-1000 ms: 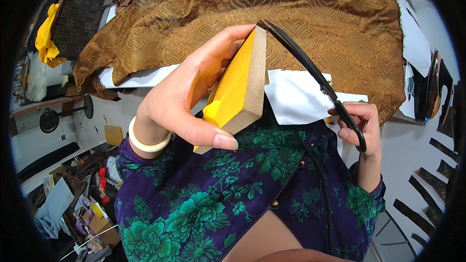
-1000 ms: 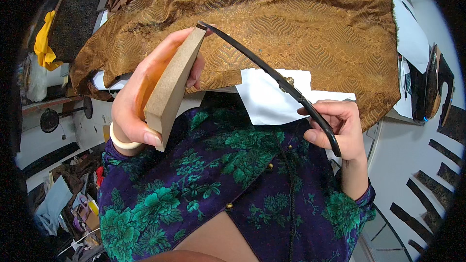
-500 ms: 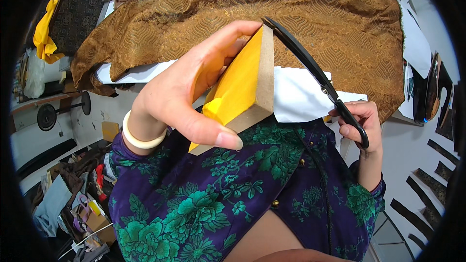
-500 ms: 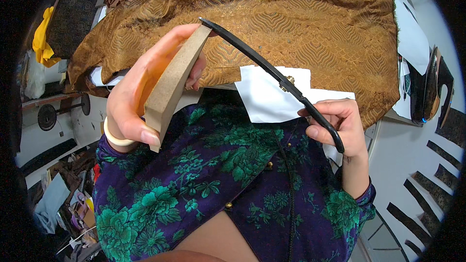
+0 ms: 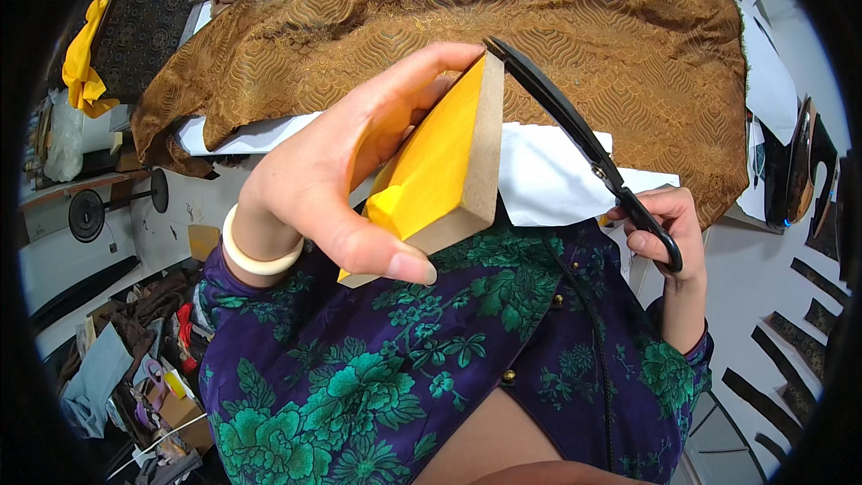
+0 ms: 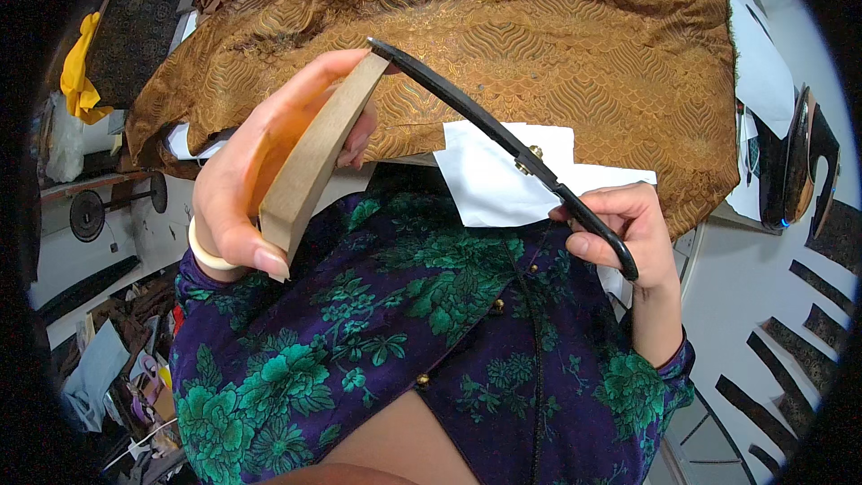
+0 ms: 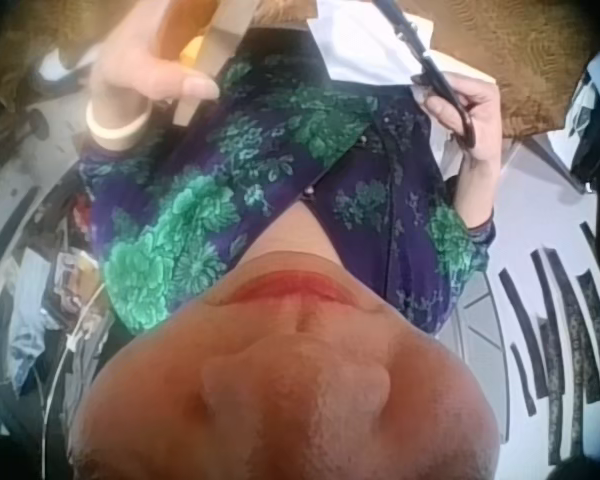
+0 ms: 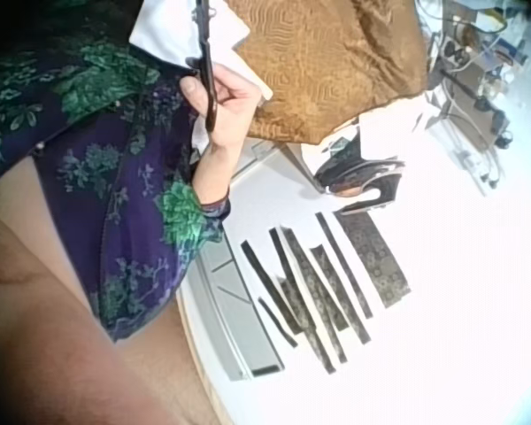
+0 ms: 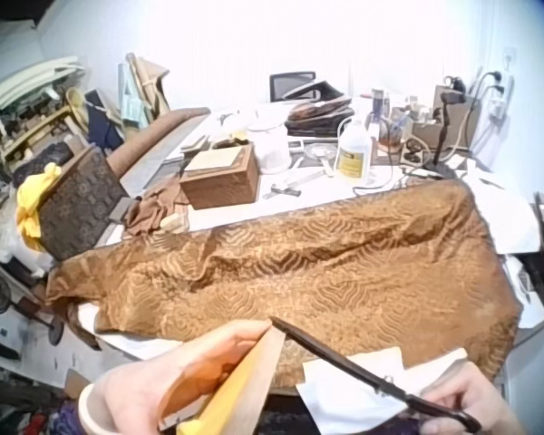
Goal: The person uses scissors to cut a piece of patterned brown fabric, then uses an iron to press the cut edge. They repeat the cutting and ironing process on another section of the fabric.
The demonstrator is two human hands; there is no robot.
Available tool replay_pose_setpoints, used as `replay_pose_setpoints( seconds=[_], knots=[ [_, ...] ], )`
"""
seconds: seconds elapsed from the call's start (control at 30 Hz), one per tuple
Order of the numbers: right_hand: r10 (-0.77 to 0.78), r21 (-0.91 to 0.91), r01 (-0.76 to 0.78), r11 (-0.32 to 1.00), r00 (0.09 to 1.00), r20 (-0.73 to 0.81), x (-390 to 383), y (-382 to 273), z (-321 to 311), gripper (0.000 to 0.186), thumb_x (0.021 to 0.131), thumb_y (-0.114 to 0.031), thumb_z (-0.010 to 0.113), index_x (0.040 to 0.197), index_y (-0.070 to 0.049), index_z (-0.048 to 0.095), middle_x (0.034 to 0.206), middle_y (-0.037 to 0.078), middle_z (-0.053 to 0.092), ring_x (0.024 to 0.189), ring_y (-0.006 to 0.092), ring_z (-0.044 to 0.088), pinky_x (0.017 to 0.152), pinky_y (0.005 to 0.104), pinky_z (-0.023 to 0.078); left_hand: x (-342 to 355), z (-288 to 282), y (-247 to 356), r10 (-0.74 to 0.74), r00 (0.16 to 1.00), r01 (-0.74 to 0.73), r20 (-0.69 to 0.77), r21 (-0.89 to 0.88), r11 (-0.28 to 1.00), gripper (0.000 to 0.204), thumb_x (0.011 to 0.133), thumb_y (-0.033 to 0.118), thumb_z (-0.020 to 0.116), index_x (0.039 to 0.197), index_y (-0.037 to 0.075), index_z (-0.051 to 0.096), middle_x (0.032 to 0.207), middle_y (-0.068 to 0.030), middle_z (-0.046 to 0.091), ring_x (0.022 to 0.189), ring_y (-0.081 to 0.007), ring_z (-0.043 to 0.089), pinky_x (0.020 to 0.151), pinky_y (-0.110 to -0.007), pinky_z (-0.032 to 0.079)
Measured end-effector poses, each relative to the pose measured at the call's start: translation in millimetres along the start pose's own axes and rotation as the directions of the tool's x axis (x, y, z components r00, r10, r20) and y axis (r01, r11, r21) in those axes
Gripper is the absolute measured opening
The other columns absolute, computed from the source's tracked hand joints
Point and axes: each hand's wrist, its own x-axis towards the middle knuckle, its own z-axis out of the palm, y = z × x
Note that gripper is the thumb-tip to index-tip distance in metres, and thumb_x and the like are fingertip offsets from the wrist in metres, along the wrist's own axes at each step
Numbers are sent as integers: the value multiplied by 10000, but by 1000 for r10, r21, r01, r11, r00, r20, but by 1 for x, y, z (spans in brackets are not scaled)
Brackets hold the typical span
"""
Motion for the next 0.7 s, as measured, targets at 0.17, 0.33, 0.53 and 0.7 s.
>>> replay_pose_setpoints(
  seconds=[0.17, 0.33, 0.53, 0.7],
  knots=[
    [-23, 7, 23, 1000, 1000, 2, 0, 4, -1, 365, 758, -35, 838, 1087, 91, 742, 708, -15, 624, 605, 33, 498, 560, 197, 372, 0, -4, 1, 24, 998, -26, 53, 35, 999, 1391, 450, 485, 919, 1527, -86, 250, 1102, -94, 473, 986, -162, 465, 835, -279, 363],
    [-17, 5, 17, 1000, 1000, 1, 0, 6, 0, 359, 754, 14, 832, 1095, 84, 744, 718, -31, 627, 607, 15, 481, 555, 185, 350, -2, -2, 3, -4, 1000, 3, 14, 25, 1000, 1394, 454, 504, 918, 1522, -98, 255, 1088, -88, 471, 973, -156, 464, 823, -269, 356],
    [0, -17, -1, 1000, 998, -57, 0, 8, 3, 359, 768, 24, 825, 1110, 79, 733, 747, -54, 616, 627, -6, 479, 561, 170, 345, 0, -3, 0, -4, 1000, 4, -2, 32, 999, 1387, 464, 534, 912, 1517, -102, 271, 1062, -74, 474, 948, -145, 465, 802, -265, 363],
    [-380, -797, 22, 603, 887, -262, 21, 1, 11, 369, 755, -152, 868, 1037, 21, 705, 790, 4, 627, 659, 102, 585, 582, 248, 447, -6, -12, -7, 55, 995, -48, -82, 80, 996, 1341, 476, 472, 903, 1526, -80, 276, 1251, -118, 473, 1084, -186, 473, 898, -295, 364]
  ],
)
